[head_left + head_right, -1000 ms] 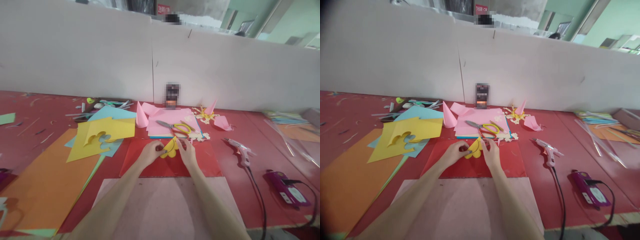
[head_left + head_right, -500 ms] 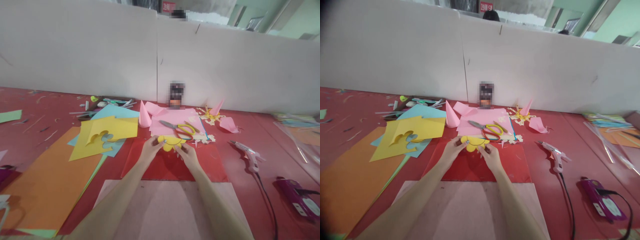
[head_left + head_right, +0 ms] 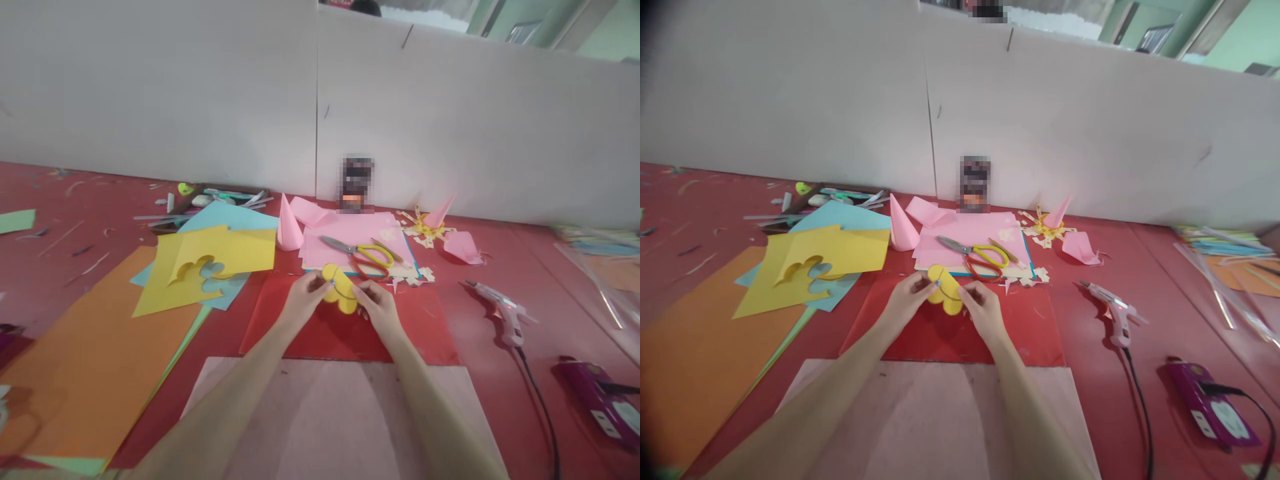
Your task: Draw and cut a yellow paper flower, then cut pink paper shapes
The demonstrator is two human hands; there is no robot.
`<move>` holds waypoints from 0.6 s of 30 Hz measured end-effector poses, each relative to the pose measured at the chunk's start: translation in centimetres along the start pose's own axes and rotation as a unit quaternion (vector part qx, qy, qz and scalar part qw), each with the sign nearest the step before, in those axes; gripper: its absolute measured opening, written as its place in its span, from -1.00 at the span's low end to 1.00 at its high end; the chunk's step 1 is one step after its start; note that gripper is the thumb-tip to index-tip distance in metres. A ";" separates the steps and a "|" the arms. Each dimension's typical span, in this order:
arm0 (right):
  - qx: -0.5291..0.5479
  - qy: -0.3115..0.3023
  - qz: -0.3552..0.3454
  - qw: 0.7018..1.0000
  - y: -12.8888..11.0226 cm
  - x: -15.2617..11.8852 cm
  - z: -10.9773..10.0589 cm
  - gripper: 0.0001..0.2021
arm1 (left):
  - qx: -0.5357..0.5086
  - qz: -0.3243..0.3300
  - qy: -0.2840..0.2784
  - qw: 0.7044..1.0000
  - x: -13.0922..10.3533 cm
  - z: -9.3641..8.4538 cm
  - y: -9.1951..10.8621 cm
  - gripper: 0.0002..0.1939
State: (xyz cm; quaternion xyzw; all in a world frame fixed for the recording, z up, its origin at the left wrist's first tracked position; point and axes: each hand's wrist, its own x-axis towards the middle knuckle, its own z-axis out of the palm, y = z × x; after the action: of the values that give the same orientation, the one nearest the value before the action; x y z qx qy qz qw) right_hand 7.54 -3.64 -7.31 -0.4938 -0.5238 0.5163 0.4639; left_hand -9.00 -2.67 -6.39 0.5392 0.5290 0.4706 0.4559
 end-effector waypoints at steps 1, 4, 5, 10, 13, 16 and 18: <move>-0.018 -0.023 -0.007 1.000 0.0 -0.1 0.0 -0.76 | 0.014 0.002 0.022 1.000 0.0 0.0 0.0 -0.83; -0.064 -0.080 -0.024 0.994 -0.1 -0.3 0.0 -0.78 | 0.040 0.008 0.060 0.997 0.1 -0.2 0.3 -0.84; -0.075 -0.090 -0.029 0.993 -0.1 -0.4 0.0 -0.79 | 0.043 0.010 0.063 0.997 0.0 -0.2 0.4 -0.84; -0.124 -0.095 -0.047 0.987 -0.1 -0.4 -0.1 -0.79 | 0.052 0.009 0.056 0.997 -0.3 0.0 1.0 -0.86; -0.134 -0.090 -0.052 0.986 -0.2 -0.5 0.0 -0.78 | 0.056 0.004 0.035 0.998 -0.4 0.1 1.1 -0.85; -0.136 -0.083 -0.055 0.986 -0.2 -0.6 0.2 -0.75 | 0.073 -0.008 0.026 0.997 -0.4 0.1 1.0 -0.82; -0.137 -0.063 -0.053 0.987 -0.2 -0.7 0.3 -0.73 | 0.086 -0.013 0.034 0.996 -0.4 0.2 0.8 -0.80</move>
State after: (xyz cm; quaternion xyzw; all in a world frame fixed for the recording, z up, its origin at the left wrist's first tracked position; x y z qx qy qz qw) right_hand 7.33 -4.30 -7.06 -0.4905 -0.6432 0.4448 0.3846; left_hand -8.71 -3.08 -5.64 0.5530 0.5896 0.4359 0.3958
